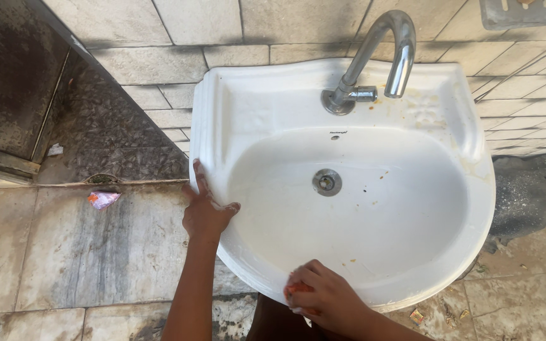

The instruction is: The person scrubs a white ceramic sink with a red cloth, focusing on the basin, drain, and faucet area. The person repeatedly wipes and scrubs different parts of the sink surface.

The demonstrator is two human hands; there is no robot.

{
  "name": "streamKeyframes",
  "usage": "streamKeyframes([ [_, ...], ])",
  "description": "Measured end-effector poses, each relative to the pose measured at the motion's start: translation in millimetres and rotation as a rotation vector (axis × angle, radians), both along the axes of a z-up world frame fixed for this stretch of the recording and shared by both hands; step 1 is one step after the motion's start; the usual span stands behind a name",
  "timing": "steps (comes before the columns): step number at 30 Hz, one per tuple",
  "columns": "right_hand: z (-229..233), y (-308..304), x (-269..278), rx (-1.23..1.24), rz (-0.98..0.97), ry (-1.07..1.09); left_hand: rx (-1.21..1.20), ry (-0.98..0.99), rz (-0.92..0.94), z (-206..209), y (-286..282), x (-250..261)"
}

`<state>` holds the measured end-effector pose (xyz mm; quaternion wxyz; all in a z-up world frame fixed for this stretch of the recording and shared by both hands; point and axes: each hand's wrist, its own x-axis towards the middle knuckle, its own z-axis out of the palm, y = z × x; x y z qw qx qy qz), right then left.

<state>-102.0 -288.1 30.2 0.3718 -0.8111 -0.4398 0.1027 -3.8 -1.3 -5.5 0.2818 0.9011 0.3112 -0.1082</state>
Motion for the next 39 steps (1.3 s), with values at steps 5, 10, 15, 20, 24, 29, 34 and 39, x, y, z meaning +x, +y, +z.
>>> streamKeyframes([
  [5, 12.8, -144.7, 28.1, -0.186, 0.113, -0.090, -0.020, -0.045, 0.000, 4.4, -2.0, -0.7],
  [10, 6.0, -179.7, 21.5, -0.224, -0.007, -0.170, 0.071, -0.149, -0.059, 3.2, -13.2, -15.2],
  [15, -21.5, -71.1, -13.1, -0.131, -0.058, -0.165, 0.325, -0.201, -0.444, 11.3, -72.1, -35.6],
  [20, -25.6, -50.6, -8.2, -0.026, -0.014, -0.201, -0.296, 0.086, -0.727, 38.0, -113.2, -65.0],
  [24, -1.4, -174.0, 20.8, -0.165, 0.058, -0.213, -0.318, 0.314, -0.998, 35.1, -124.0, -82.6],
  [29, 5.8, -220.8, 42.4, -0.191, -0.092, -0.285, -0.287, 0.348, -1.009, 12.9, -156.6, -96.6],
  [34, -19.6, -122.0, 3.9, -0.041, -0.268, -0.235, -0.291, 0.327, -0.923, -6.4, -170.1, -98.9],
  [39, -36.0, -135.2, -2.7, -0.009, -0.047, -0.330, -0.281, 0.324, -1.001, -23.3, -169.1, -96.8],
])
